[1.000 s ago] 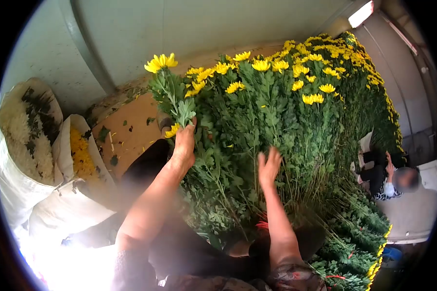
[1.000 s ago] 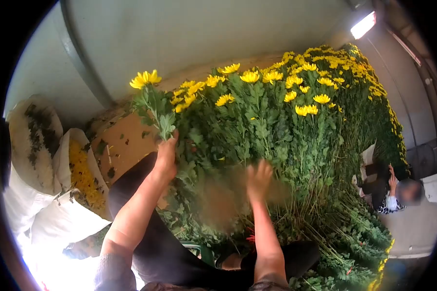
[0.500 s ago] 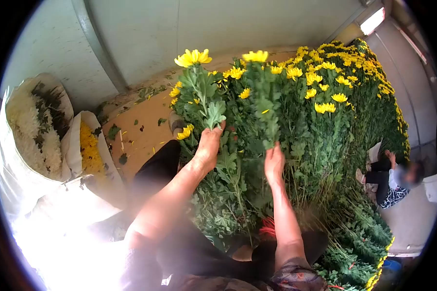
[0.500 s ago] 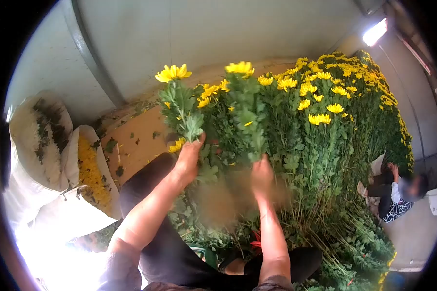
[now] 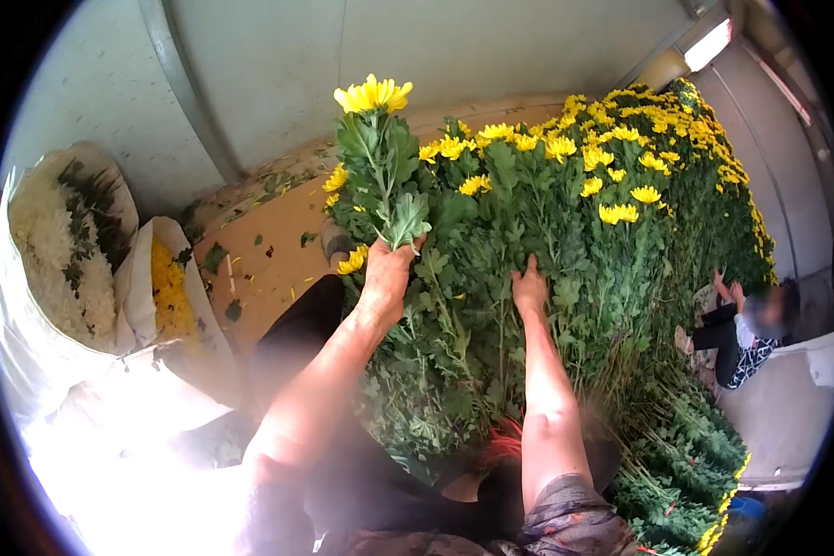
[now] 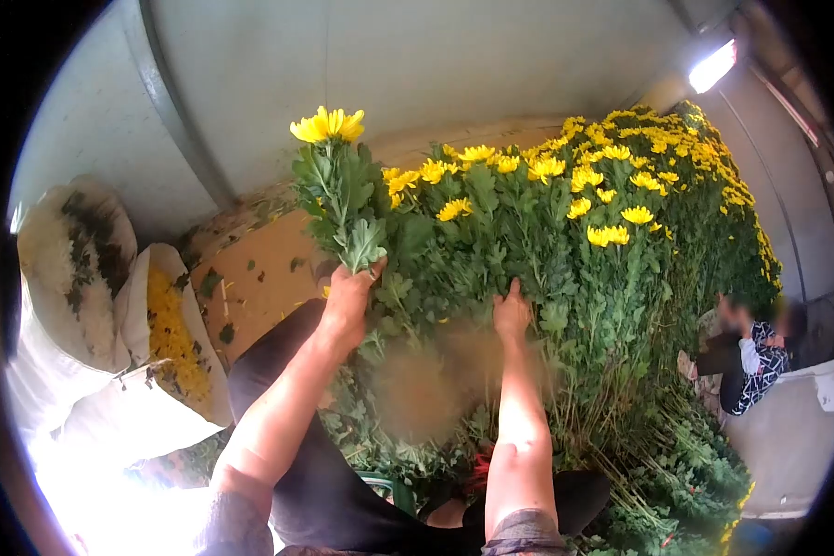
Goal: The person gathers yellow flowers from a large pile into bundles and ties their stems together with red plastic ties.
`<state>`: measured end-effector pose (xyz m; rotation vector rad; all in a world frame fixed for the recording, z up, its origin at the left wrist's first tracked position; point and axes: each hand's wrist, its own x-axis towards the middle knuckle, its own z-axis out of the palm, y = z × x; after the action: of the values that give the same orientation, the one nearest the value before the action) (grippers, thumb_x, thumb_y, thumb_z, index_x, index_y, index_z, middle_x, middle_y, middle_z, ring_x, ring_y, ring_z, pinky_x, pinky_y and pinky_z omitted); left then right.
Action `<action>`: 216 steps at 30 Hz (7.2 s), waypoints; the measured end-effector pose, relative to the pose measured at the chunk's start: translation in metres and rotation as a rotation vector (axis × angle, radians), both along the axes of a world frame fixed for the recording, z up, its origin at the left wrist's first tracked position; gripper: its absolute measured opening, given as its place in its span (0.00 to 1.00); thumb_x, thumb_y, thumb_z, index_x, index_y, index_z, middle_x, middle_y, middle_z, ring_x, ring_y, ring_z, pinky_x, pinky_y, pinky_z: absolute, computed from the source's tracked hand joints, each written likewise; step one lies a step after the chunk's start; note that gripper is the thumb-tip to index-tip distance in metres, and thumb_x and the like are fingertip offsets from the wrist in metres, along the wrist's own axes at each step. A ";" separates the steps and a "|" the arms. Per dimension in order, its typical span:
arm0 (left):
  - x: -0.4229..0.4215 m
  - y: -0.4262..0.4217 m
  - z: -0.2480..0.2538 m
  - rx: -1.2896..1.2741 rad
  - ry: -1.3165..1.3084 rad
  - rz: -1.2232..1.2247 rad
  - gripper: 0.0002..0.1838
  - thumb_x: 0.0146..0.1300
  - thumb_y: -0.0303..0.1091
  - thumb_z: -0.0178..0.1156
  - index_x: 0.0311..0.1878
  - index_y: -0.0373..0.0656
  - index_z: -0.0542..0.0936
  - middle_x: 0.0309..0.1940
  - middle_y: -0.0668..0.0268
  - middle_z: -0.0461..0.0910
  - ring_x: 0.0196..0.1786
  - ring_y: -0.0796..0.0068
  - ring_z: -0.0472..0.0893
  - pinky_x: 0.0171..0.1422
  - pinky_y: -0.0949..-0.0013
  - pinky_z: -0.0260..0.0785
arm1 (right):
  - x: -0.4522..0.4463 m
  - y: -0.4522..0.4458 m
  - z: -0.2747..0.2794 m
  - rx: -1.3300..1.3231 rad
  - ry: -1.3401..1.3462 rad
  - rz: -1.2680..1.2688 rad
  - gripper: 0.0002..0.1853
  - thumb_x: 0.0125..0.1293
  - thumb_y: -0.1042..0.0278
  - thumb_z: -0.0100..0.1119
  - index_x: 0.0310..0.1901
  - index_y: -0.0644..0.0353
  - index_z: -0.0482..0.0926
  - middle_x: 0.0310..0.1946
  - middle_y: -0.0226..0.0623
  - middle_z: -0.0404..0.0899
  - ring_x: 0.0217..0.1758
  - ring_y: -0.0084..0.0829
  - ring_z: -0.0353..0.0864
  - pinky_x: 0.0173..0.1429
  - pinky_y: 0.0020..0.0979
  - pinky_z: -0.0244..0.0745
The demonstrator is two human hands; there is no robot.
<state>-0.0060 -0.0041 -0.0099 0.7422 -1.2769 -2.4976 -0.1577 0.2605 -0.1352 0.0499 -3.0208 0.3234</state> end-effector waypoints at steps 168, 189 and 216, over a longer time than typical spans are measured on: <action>0.100 -0.106 0.004 0.207 0.338 -0.299 0.39 0.39 0.45 0.65 0.54 0.29 0.70 0.37 0.41 0.75 0.38 0.54 0.78 0.39 0.60 0.76 | 0.231 -0.107 -0.098 0.016 -0.527 0.385 0.27 0.57 0.55 0.65 0.55 0.57 0.69 0.40 0.41 0.78 0.46 0.44 0.76 0.41 0.43 0.77; 0.094 -0.101 0.001 0.316 0.307 -0.250 0.32 0.44 0.33 0.62 0.56 0.30 0.70 0.44 0.47 0.78 0.45 0.53 0.79 0.50 0.55 0.76 | 0.169 -0.024 -0.085 0.178 -0.173 0.344 0.35 0.57 0.64 0.66 0.66 0.44 0.64 0.56 0.44 0.67 0.56 0.47 0.68 0.51 0.47 0.73; 0.055 -0.052 0.016 0.296 0.351 -0.046 0.35 0.51 0.42 0.72 0.60 0.40 0.69 0.51 0.64 0.76 0.55 0.67 0.74 0.62 0.60 0.67 | 0.213 -0.104 0.133 -0.744 -0.317 0.589 0.16 0.68 0.63 0.53 0.47 0.71 0.75 0.40 0.60 0.78 0.45 0.56 0.78 0.48 0.42 0.72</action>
<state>0.0494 -0.0562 0.0065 0.3080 -0.8248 -2.7307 0.0549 0.1560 -0.0022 0.8935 -2.8699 1.5936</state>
